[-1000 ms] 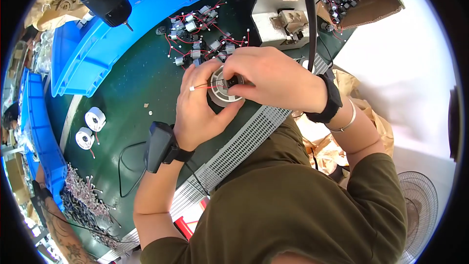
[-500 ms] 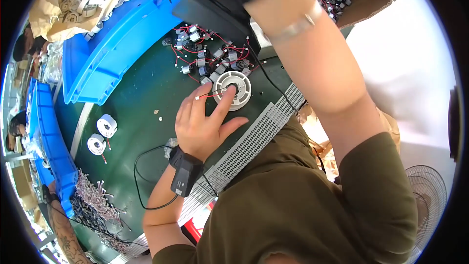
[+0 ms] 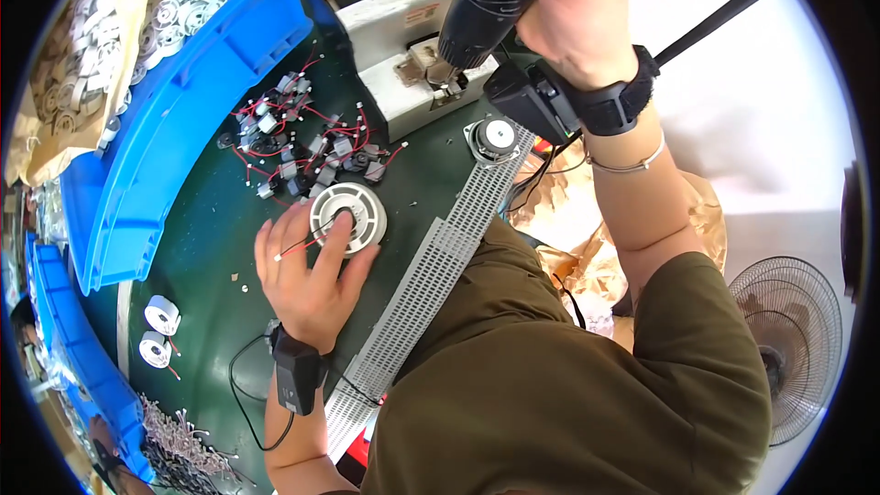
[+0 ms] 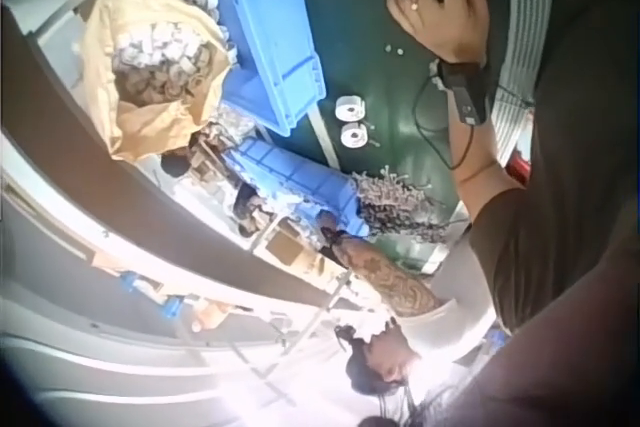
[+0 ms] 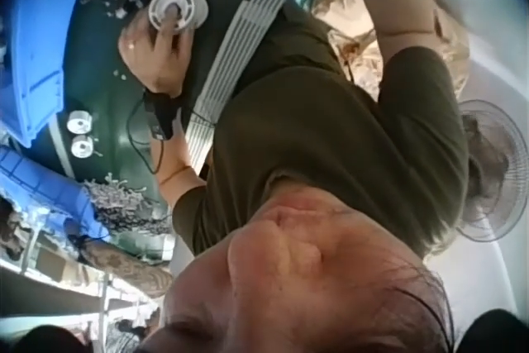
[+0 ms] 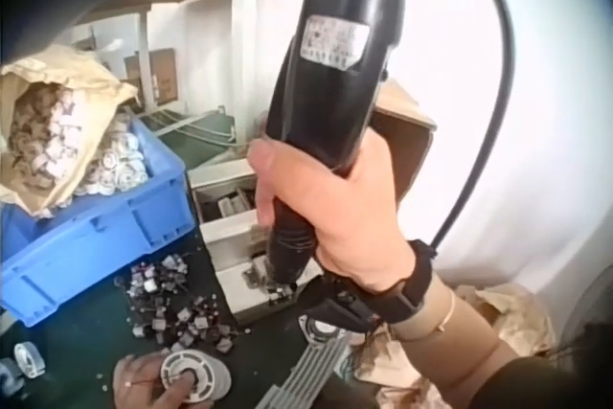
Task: The recorder is assembling small parts onto a circular component housing using an electric screwdriver on a factory assembly line.
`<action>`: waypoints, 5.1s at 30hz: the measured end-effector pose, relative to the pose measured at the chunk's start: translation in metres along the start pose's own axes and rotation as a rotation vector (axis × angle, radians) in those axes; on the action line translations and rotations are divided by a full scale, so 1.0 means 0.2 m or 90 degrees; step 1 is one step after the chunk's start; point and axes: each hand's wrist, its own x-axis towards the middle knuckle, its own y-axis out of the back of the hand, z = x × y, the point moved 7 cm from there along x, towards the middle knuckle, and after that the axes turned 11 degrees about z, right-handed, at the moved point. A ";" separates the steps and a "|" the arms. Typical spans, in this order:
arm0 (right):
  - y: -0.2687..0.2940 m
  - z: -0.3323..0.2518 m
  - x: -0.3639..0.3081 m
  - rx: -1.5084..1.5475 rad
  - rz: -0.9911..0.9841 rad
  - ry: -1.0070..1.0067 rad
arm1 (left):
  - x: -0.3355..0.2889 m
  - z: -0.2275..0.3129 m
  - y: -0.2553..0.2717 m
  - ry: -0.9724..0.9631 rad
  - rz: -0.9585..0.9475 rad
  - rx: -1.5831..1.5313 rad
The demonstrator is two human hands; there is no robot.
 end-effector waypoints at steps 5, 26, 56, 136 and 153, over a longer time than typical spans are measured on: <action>0.08 0.08 -0.01 0.005 0.061 -0.032 | -0.03 -0.01 -0.02 0.021 -0.007 0.030; 0.06 0.10 -0.17 0.261 0.099 -0.185 | 0.00 0.00 -0.01 0.040 0.028 -0.015; -0.40 0.24 -0.29 0.478 -0.007 -0.511 | 0.00 -0.01 -0.01 0.058 0.086 -0.015; -0.55 0.62 -0.52 -0.047 -0.376 -0.507 | 0.24 -0.24 0.23 0.180 0.132 -0.029; -0.29 0.49 -0.41 -0.051 -0.274 -0.378 | 1.07 -1.43 -0.61 -0.162 -0.396 0.217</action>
